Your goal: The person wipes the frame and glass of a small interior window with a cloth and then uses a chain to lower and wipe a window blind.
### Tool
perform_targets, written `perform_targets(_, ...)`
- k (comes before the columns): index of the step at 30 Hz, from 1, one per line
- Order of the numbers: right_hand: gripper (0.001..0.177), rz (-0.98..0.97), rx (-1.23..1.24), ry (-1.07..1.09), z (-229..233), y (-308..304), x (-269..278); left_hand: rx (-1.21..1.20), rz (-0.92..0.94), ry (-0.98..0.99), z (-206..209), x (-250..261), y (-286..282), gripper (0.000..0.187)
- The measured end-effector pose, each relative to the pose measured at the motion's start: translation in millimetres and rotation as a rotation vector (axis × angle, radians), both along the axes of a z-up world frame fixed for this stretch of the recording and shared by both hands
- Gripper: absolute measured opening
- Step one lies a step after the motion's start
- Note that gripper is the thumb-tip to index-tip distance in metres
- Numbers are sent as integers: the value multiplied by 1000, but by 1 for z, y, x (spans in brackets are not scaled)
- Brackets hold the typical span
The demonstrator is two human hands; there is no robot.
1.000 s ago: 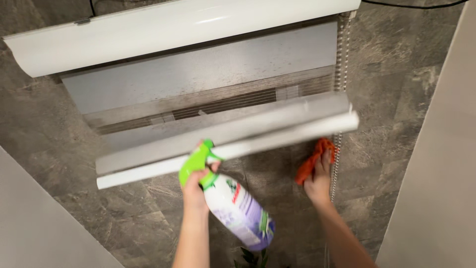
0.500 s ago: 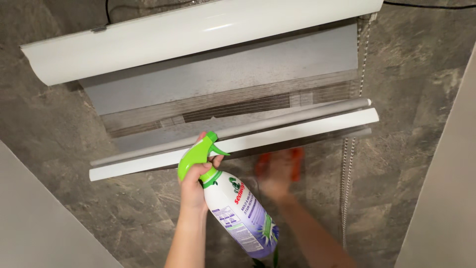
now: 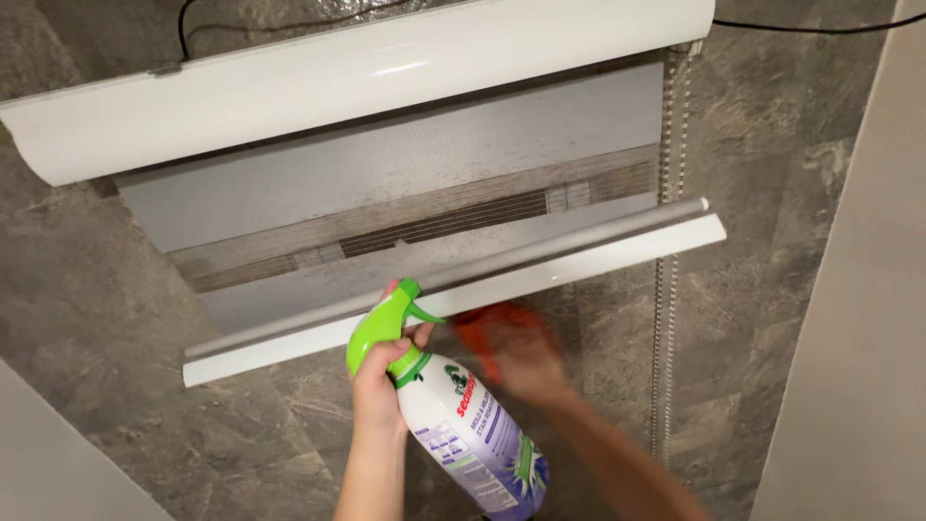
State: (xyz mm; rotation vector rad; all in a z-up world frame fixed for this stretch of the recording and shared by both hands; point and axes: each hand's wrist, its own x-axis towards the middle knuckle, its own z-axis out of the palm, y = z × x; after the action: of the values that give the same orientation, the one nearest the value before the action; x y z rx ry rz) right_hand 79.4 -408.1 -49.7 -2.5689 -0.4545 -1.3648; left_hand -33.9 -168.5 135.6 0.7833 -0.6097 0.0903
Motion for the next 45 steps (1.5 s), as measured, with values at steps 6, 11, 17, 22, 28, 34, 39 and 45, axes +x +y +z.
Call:
perform_targets(6,38,-196,464,-280,-47,-127,-39,28,5,31,-62,-13,3,82)
perform_targets(11,44,481,1705,-233,-118,-131,-71,125,92,74,-118,-17,-4,77)
perform_targets(17,49,748,1909,-428,-121,-106,-154,289,166,92,-171,1,-8,81)
perform_targets(22,37,190,1196,-544,-58,-108,-161,306,201,158,-177,17,-17,79)
perform_targets(28,49,-163,522,-403,14,-106,-66,222,196,123,-179,43,-27,79)
perform_targets(34,42,70,-102,-101,29,20,-52,177,124,35,-189,71,-21,82)
perform_targets(39,47,-73,-295,187,59,18,-64,163,90,70,-190,69,-20,83)
perform_targets(45,61,-204,395,-378,29,-146,-60,171,80,66,-185,53,-19,83)
